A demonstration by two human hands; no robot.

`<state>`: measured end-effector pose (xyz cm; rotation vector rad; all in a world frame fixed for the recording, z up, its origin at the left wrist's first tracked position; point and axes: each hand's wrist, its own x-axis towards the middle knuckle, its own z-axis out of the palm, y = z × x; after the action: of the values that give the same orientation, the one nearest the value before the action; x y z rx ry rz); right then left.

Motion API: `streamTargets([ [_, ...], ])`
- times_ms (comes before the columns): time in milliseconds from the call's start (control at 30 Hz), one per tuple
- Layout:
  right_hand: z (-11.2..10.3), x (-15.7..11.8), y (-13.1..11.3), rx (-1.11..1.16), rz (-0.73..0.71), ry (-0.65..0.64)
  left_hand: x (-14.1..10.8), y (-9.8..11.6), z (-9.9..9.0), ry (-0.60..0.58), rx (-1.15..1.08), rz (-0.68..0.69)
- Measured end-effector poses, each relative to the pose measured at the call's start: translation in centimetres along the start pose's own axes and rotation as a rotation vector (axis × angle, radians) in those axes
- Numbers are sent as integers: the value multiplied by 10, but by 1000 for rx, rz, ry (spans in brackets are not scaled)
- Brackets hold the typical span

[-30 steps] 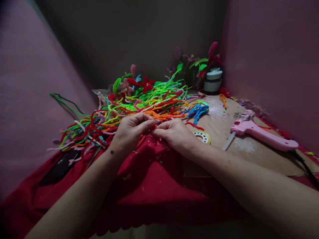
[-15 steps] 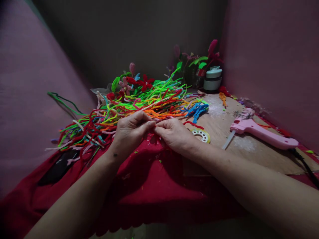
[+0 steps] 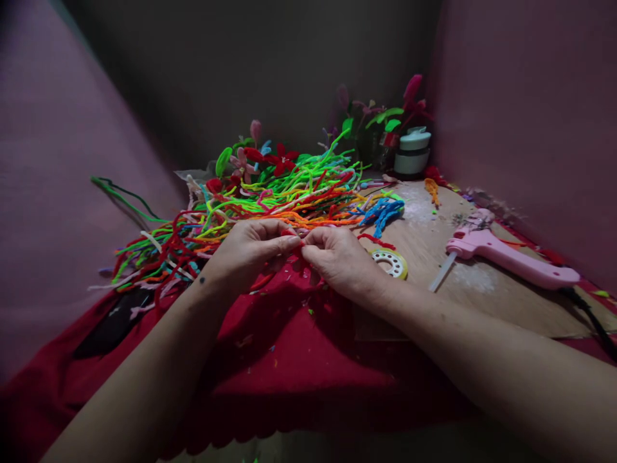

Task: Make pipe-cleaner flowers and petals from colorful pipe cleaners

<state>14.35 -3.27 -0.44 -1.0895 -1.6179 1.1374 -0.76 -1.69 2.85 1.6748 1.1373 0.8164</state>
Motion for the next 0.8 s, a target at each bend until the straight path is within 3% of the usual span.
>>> streamTargets([
  [300, 0, 0, 0, 49, -33, -10, 2, -2, 2, 30, 128, 36],
  [467, 1, -2, -1, 58, -19, -8, 0, 0, 0, -41, 97, -39],
  [567, 2, -3, -3, 101, 5, 24, 0, -2, -2, -96, 43, -48],
  [800, 2, 0, -2, 303, 142, -18, 1, -3, -4, -99, 34, 24],
])
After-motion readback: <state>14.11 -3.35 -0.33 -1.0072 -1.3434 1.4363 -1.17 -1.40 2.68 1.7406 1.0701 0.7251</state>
